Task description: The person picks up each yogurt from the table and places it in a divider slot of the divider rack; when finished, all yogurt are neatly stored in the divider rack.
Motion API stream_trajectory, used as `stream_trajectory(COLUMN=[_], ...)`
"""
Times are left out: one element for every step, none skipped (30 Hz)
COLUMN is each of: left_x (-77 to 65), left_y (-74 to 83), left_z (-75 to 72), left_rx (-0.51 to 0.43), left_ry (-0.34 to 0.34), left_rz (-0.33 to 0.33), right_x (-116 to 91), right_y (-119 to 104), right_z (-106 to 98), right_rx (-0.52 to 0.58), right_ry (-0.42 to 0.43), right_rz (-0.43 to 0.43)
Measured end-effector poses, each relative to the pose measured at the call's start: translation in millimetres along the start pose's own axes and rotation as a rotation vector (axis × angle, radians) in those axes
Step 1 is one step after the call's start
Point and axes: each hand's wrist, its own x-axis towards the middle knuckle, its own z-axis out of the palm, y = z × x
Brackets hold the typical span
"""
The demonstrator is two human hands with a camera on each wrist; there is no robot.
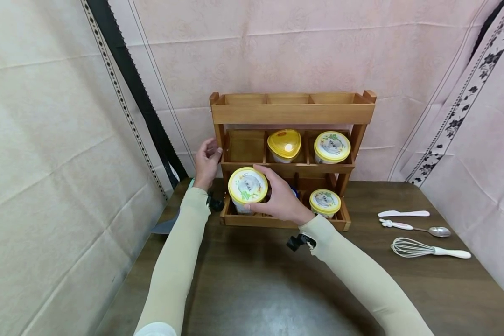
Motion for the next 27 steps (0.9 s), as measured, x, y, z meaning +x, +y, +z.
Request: stream_trajectory(left_x=[-0.3, -0.6, -1.1, -1.3, -1.6, -2.0, -2.3, -2.5, -2.5, -2.5, -2.6, -2.5, -2.5, -2.4, -2.1, -2.0, -1.9, -1.7, -1.7, -1.9, -2.3, -3.0, -4.1, -5.8, -7.5, -9.3, -10.7], left_y=[0.5, 0.9, 1.2, 1.2, 1.3, 1.5, 1.8, 2.1, 2.1, 2.3, 2.5, 2.6, 2.5, 2.3, 2.0, 2.0, 2.0, 2.3, 2.7, 3.7, 5.0, 6.9, 9.5, 13.1, 16.5, 20.2, 23.1], left_z=[-0.1, -0.2, -0.3, -0.4, -0.5, -0.6, -0.7, -0.8, -0.8, -0.9, -1.0, -1.0, -1.0, -1.1, -1.1, -1.2, -1.3, -1.4, -1.6, -1.7, -1.9, -2.0, -2.1, -2.2, -2.2, -2.2, -2.1], left_rx=[0.001, 0.004, 0.006, 0.007, 0.008, 0.009, 0.01, 0.012, 0.015, 0.015, 0.018, 0.02, 0.021, 0.022, 0.02, 0.017, 0.015, 0.011, 0.006, 0.0, -0.007, -0.01, -0.013, -0.014, -0.017, -0.017, -0.02], left_ry=[-0.001, -0.002, -0.001, -0.001, 0.0, 0.001, 0.002, 0.003, 0.004, 0.004, 0.003, 0.001, 0.0, -0.003, -0.005, -0.008, -0.01, -0.012, -0.014, -0.016, -0.019, -0.023, -0.027, -0.032, -0.036, -0.041, -0.043], left_rz=[-0.004, -0.006, -0.009, -0.01, -0.015, -0.018, -0.019, -0.021, -0.023, -0.023, -0.024, -0.025, -0.027, -0.03, -0.032, -0.036, -0.041, -0.046, -0.051, -0.054, -0.058, -0.062, -0.065, -0.067, -0.067, -0.066, -0.068], right_x=[2.7, 5.4, 8.0, 10.3, 12.6, 14.8, 17.1, 19.3, 21.5, 23.7, 26.2, 28.6, 31.0, 33.5, 36.1, 38.6, 41.2, 43.7, 46.4, 49.0, 51.5, 54.0, 56.4, 58.7, 61.0, 63.1, 65.3], right_y=[-1.4, -2.6, -3.9, -5.5, -6.9, -8.3, -9.7, -10.9, -12.3, -13.5, -14.3, -14.9, -15.2, -15.2, -15.3, -15.4, -15.6, -15.7, -15.6, -15.6, -15.7, -15.6, -15.6, -15.3, -14.9, -14.8, -14.5], right_z=[-0.2, -0.5, -0.9, -1.3, -1.8, -2.1, -2.5, -2.8, -3.3, -3.7, -3.9, -4.2, -4.4, -4.7, -4.9, -5.0, -5.1, -5.2, -5.4, -5.5, -5.5, -5.7, -5.8, -5.8, -5.8, -5.6, -5.4], right_rx=[0.0, -0.001, -0.002, -0.006, -0.003, -0.006, -0.008, -0.011, -0.012, -0.016, -0.024, -0.031, -0.037, -0.042, -0.049, -0.055, -0.06, -0.059, -0.057, -0.056, -0.057, -0.055, -0.052, -0.053, -0.057, -0.061, -0.062], right_ry=[0.009, 0.018, 0.026, 0.034, 0.039, 0.045, 0.049, 0.053, 0.058, 0.065, 0.072, 0.079, 0.087, 0.095, 0.103, 0.112, 0.12, 0.128, 0.136, 0.145, 0.153, 0.162, 0.171, 0.18, 0.189, 0.196, 0.203], right_rz=[-0.005, -0.009, -0.011, -0.012, -0.016, -0.018, -0.02, -0.025, -0.03, -0.037, -0.039, -0.041, -0.043, -0.044, -0.044, -0.043, -0.042, -0.04, -0.038, -0.036, -0.035, -0.036, -0.035, -0.034, -0.034, -0.033, -0.035])
